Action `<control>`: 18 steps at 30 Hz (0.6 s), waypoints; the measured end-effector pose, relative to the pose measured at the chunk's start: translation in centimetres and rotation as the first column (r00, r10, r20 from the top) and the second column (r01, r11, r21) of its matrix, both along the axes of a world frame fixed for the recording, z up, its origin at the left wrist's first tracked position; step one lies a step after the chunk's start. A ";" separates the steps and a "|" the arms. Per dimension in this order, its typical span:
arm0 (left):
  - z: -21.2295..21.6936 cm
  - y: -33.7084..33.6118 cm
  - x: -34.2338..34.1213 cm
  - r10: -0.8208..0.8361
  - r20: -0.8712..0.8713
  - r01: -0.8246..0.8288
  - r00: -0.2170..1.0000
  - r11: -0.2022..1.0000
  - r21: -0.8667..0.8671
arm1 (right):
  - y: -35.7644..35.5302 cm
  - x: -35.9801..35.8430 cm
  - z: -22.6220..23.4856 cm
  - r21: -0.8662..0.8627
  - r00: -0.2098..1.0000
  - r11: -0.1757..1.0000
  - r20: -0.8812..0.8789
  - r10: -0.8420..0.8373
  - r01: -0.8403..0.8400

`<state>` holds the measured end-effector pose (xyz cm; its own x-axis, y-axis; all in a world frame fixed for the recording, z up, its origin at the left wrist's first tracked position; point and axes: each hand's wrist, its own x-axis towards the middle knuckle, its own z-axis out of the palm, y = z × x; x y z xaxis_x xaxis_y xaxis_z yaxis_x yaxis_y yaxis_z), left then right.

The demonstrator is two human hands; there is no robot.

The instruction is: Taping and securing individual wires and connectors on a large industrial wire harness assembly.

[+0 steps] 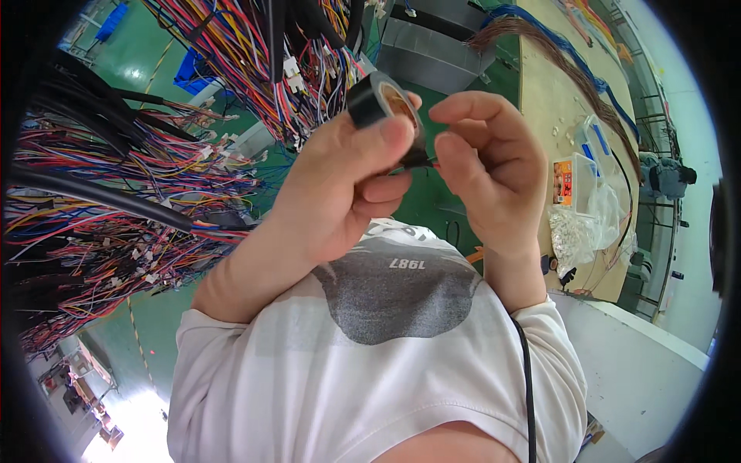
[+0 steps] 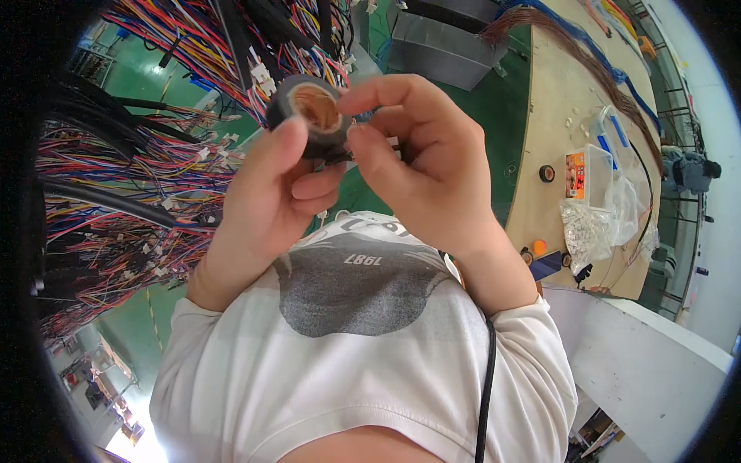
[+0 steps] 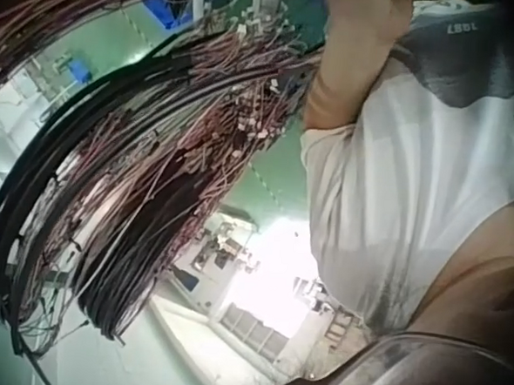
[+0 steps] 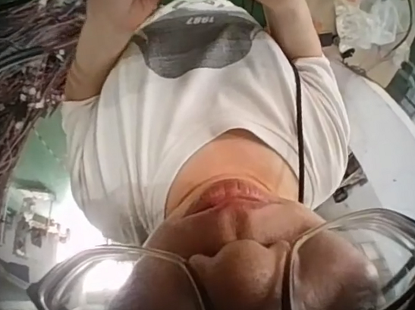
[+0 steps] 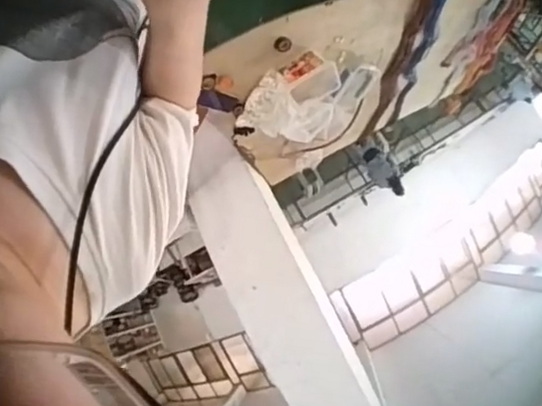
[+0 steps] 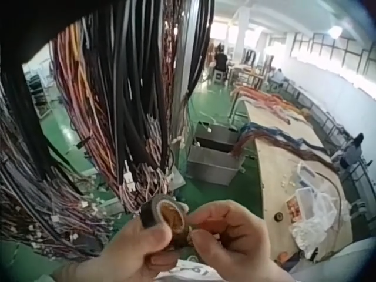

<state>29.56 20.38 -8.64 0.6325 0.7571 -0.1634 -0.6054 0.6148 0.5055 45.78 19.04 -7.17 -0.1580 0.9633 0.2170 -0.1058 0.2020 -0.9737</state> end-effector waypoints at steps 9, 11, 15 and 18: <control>-1.1 0.6 0.7 0.073 -0.046 -0.062 0.996 0.975 0.215 | 0.9 0.4 1.1 -0.090 0.995 0.991 -0.007 0.095 -0.096; -0.5 0.8 0.5 -0.073 -0.340 0.182 0.938 0.936 0.301 | 1.0 0.5 1.1 -0.075 0.994 0.991 0.018 0.109 -0.107; 0.4 0.6 0.5 0.103 -0.486 0.146 0.868 0.882 0.449 | 1.3 0.4 1.7 -0.123 0.986 0.985 0.099 0.134 -0.122; -0.7 1.1 0.5 0.725 -0.313 0.209 0.614 0.233 0.950 | 1.2 -0.1 1.3 -0.053 0.984 0.997 0.165 0.065 -0.057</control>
